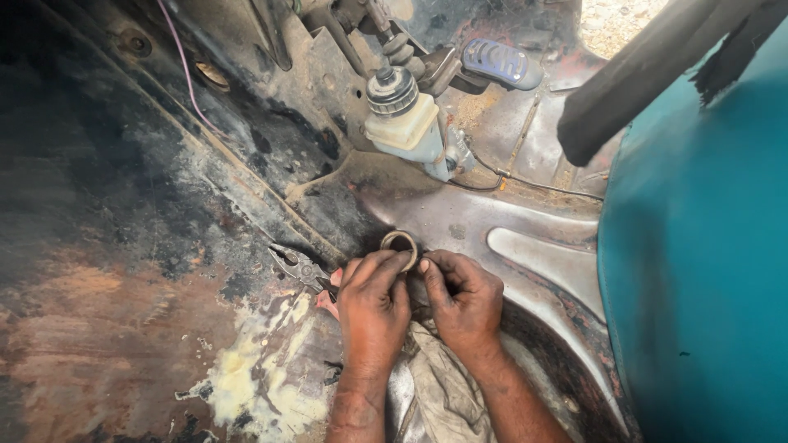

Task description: The person works under the steering column of an auto rickshaw, manipulating wiring and connectors with their hands. They use pliers on a component, wrap a part with electrical tape, wipe the area with a cloth, and continue adjusting wires and fittings near the steering lock and brake components.

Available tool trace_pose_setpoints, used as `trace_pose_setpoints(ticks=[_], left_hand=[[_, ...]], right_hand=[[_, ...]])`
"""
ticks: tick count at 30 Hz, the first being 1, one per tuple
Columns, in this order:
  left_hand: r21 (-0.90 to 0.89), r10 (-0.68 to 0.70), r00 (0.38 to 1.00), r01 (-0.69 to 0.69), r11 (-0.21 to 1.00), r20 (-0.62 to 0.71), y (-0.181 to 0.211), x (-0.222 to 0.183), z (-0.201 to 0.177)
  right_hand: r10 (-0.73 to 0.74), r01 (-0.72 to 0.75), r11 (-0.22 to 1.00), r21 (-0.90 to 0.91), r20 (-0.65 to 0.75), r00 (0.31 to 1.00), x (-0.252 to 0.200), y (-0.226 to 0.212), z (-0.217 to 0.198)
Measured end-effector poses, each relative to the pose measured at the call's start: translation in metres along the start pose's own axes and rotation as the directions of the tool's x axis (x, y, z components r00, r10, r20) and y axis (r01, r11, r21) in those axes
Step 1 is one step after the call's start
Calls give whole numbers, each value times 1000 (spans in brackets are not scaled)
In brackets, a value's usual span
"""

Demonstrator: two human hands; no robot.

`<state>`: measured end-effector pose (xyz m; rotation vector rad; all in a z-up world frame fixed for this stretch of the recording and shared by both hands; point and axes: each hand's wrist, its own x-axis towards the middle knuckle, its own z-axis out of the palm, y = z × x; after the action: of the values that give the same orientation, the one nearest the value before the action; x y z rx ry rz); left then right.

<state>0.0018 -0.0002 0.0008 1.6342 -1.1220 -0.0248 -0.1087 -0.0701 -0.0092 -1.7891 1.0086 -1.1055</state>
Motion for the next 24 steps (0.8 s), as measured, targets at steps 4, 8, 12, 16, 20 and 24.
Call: trace_pose_setpoints(ticks=[4,8,12,16,20,24], left_hand=[[22,24,999,-24,999,21,1,1,-3],[-28,33,997,-31,999,67,4,3,-6],[-139,15,987,8,990,159,0,1,-8],[-140,-38,979,67,988,202,1,1,-5],[-185,-93,980,125,975,175,2,2,-4],[-259,-124,985,152,954,121,3,3,-4]], right_hand=[[-34,33,994,-101,-6,999,0,-2,0],[-80,85,992,-89,64,995,-1,6,0],[-88,95,993,-70,100,991,-1,9,-1],[-115,120,992,-43,96,989,-2,15,-1],[-95,95,995,29,20,995,-1,3,-1],[-213,214,976,36,-42,976,2,-20,-3]])
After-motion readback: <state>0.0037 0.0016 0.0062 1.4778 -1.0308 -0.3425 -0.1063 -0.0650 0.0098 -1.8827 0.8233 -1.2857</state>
